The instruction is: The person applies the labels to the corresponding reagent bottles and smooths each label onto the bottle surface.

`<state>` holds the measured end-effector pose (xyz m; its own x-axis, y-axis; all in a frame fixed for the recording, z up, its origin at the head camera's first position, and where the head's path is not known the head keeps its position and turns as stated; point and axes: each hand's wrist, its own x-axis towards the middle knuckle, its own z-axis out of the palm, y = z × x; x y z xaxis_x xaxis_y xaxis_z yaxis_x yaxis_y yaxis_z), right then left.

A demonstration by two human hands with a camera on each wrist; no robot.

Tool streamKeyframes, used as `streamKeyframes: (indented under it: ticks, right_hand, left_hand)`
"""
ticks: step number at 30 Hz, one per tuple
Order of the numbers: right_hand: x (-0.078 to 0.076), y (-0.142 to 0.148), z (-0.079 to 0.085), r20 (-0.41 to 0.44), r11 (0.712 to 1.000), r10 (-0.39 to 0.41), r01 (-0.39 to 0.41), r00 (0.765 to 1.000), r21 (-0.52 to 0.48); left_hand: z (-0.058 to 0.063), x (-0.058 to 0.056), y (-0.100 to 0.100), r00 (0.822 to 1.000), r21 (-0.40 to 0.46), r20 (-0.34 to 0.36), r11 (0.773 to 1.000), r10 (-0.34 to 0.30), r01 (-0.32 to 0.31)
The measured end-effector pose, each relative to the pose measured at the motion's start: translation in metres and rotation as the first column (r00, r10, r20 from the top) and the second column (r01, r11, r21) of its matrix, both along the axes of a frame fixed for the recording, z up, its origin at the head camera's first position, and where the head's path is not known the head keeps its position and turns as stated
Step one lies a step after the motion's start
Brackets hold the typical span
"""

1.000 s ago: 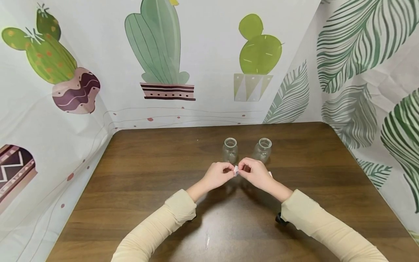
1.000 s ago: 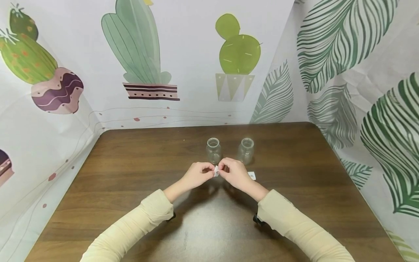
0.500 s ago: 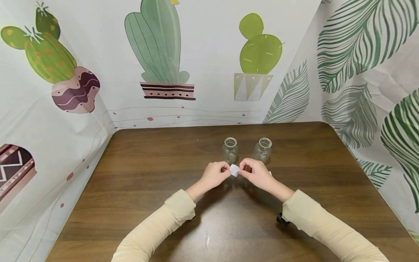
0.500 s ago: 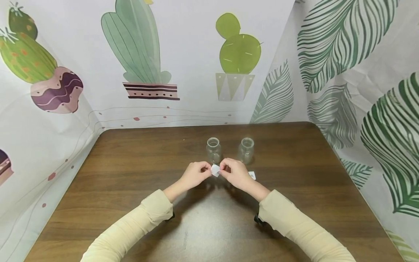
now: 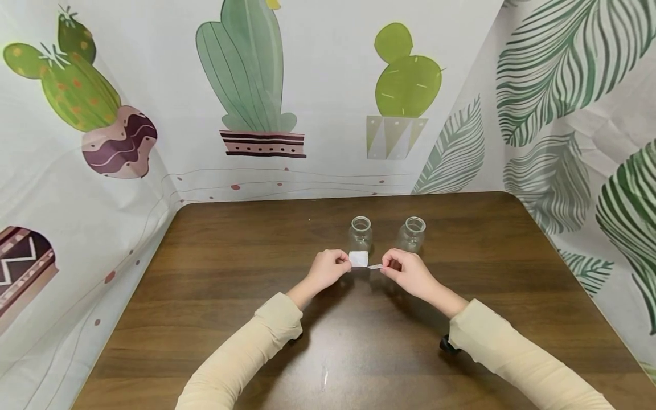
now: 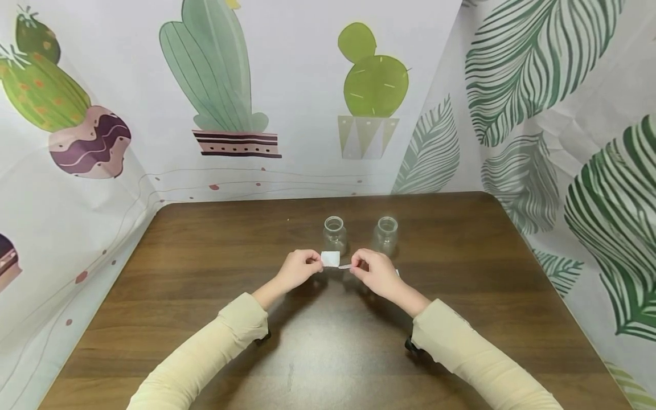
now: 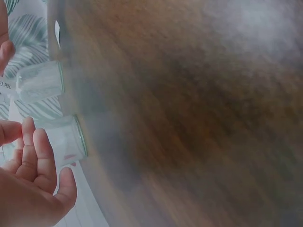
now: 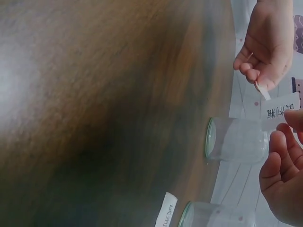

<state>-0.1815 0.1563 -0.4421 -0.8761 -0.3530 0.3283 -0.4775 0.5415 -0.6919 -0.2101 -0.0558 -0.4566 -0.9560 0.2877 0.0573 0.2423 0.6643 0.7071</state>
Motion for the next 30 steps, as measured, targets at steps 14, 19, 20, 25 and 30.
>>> streamKeyframes:
  ticks: [14, 19, 20, 25, 30]
  right_hand:
    - [0.000, 0.006, 0.002, 0.032, 0.999, -0.033, 0.031, 0.999, 0.038]
    - [0.001, 0.005, 0.002, 0.051, 0.999, -0.024, 0.023, 0.998, 0.037]
    - [0.001, 0.005, 0.002, 0.053, 0.999, -0.024, 0.022, 0.998, 0.037]
    - [0.001, 0.005, 0.002, 0.054, 0.999, -0.024, 0.022, 0.998, 0.038]
    - [0.000, 0.006, 0.002, 0.061, 0.999, -0.026, 0.024, 0.998, 0.044]
  left_hand:
    - [-0.009, 0.002, 0.007, 0.993, -0.160, 0.074, 0.981, -0.095, 0.106]
    - [-0.012, 0.002, 0.011, 0.995, -0.281, 0.092, 0.957, -0.049, 0.073]
    - [-0.012, 0.003, 0.011, 0.995, -0.297, 0.094, 0.953, -0.036, 0.062]
    - [-0.010, 0.003, 0.011, 0.996, -0.347, 0.081, 0.938, 0.022, 0.008]
    - [-0.003, 0.004, 0.010, 0.999, -0.261, -0.040, 0.965, -0.015, 0.004]
